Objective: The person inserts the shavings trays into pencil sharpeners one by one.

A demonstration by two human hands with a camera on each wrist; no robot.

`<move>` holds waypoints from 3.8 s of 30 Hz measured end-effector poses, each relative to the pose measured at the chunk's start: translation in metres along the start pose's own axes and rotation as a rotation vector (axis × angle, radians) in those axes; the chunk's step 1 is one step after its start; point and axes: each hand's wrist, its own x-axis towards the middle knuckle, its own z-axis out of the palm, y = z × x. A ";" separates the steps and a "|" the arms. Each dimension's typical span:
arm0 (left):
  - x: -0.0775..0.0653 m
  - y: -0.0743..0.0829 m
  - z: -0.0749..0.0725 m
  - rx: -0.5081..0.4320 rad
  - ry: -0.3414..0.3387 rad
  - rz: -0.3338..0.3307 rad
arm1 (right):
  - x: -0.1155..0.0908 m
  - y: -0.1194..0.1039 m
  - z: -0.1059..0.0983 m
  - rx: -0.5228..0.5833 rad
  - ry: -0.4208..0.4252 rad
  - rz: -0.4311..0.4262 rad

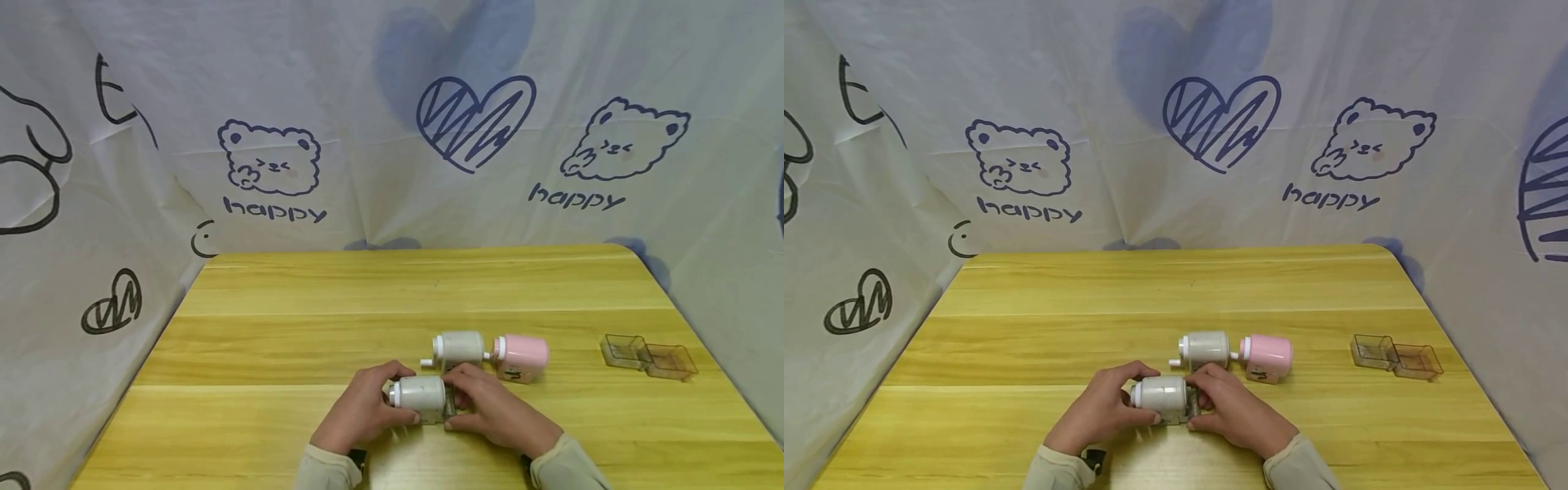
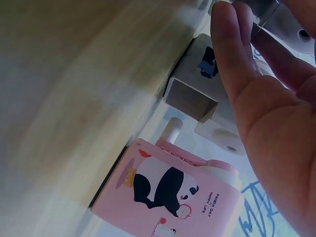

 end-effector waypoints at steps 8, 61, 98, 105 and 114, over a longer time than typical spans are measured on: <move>0.000 0.001 0.000 -0.005 -0.003 -0.007 | 0.002 0.000 0.001 -0.011 -0.005 0.000; 0.001 0.004 0.000 0.020 0.004 0.000 | 0.012 -0.007 0.006 -0.011 -0.002 0.018; 0.001 0.003 0.001 0.035 0.013 0.005 | 0.016 -0.009 0.010 0.004 0.020 -0.006; 0.001 0.003 0.000 0.053 0.023 0.024 | 0.014 -0.009 0.008 0.080 -0.007 0.029; 0.000 -0.006 -0.010 0.119 0.142 0.031 | 0.007 -0.006 0.001 0.231 -0.072 0.075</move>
